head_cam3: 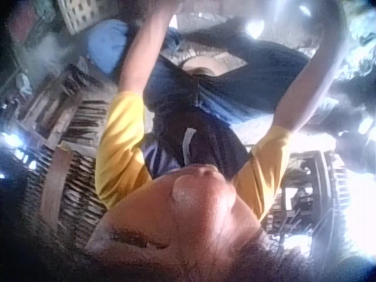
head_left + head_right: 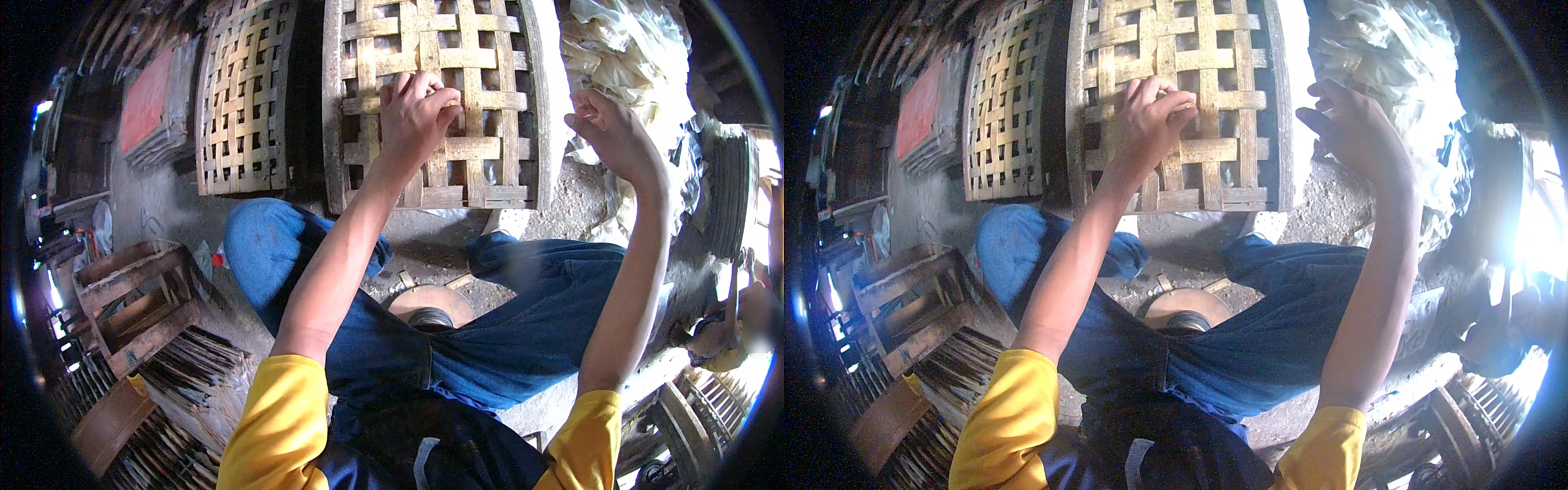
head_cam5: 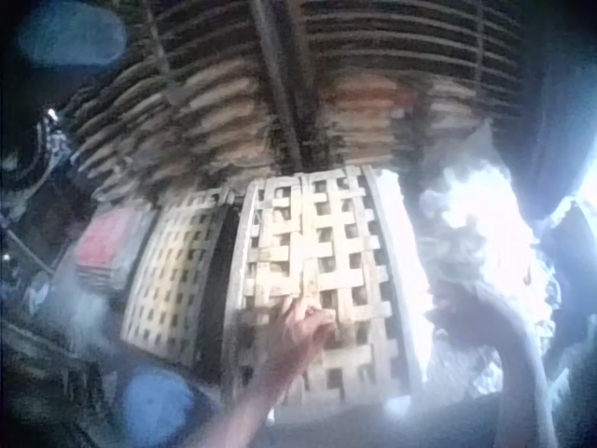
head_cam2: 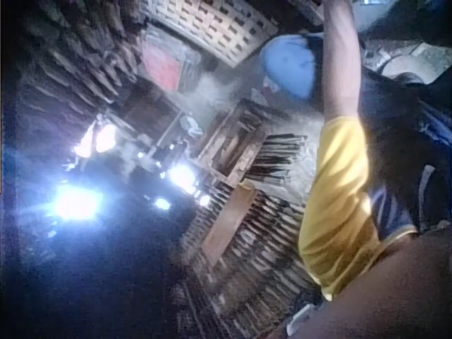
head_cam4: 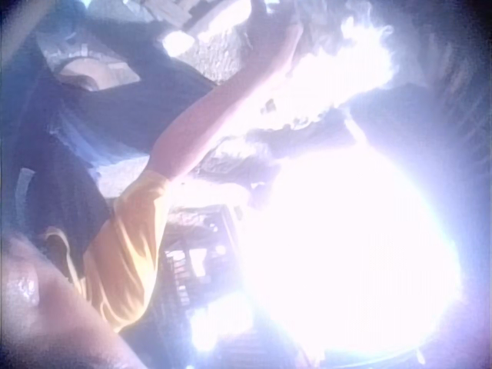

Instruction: The person sits cross-legged on the floor and weaves thin wooden strips into a square lattice panel by hand. They repeatedly interlace strips, adjust the weave, and occasionally flip the panel to continue the pattern.

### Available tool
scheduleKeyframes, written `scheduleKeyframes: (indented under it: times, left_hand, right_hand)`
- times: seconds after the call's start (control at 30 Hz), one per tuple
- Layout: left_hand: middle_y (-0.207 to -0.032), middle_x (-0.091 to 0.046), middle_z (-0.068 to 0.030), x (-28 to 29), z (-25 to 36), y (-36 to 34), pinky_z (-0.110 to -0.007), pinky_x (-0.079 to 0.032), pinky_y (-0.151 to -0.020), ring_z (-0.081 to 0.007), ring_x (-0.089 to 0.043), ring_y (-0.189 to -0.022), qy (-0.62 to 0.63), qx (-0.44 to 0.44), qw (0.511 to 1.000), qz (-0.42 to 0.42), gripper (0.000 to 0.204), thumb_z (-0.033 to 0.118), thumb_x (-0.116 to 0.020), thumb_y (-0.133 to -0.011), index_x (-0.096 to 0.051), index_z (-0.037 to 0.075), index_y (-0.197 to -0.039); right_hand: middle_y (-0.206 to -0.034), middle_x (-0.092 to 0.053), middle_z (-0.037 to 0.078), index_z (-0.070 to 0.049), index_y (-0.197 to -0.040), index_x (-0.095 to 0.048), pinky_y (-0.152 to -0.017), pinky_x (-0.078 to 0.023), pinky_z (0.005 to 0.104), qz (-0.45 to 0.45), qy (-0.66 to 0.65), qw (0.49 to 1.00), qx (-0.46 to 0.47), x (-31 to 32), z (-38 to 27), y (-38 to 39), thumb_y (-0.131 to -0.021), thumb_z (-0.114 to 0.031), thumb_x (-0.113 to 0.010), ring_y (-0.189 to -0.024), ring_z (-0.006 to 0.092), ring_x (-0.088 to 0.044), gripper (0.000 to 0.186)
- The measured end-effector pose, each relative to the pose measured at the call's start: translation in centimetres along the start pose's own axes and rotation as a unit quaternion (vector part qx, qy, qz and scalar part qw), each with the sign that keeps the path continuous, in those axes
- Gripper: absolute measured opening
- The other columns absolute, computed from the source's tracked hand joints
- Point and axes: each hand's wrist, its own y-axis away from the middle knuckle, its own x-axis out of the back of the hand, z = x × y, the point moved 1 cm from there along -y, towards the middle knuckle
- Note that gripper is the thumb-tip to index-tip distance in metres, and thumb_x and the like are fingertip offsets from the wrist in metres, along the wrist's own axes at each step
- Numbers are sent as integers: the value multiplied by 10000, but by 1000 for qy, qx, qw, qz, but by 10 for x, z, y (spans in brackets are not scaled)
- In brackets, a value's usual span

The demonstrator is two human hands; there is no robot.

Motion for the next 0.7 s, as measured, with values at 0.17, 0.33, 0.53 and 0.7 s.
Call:
scheduleKeyframes:
  times: [0.17,0.33,0.53,0.7]
  left_hand:
    - [-918,-618,10,1,0,-4,-372,-450,-863,-224,-557,-929,15,2,1000,-16,161,271,-819,-793,-769,179,-916]
    - [-969,-604,-12,-2,-11,-6,-409,-403,-886,-250,-538,-953,24,25,999,-38,219,389,-708,-897,-756,176,-912]
    - [-1019,-565,-26,-13,-11,-5,-467,-352,-894,-275,-498,-998,22,11,999,-23,293,470,-643,-940,-726,196,-877]
    - [-993,-563,-45,-19,-10,-3,-473,-352,-888,-272,-507,-972,-13,-4,1000,3,331,498,-608,-958,-717,192,-893]
  right_hand:
    - [-1190,-707,160,-95,-1327,-609,-858,-577,398,-2,3,1000,0,0,0,-1,-950,-366,-655,-895,240,-749,467]
    - [-1184,-709,162,-90,-1320,-613,-868,-573,394,-10,2,1000,8,1,-2,-2,-948,-362,-657,-912,244,-745,463]
    - [-1171,-712,161,-93,-1313,-617,-870,-571,396,-2,24,1000,-10,1,-2,2,-943,-349,-664,-919,247,-741,452]
    - [-1169,-711,159,-92,-1319,-609,-876,-570,400,-6,4,1000,-22,2,1,2,-942,-333,-669,-916,240,-742,451]
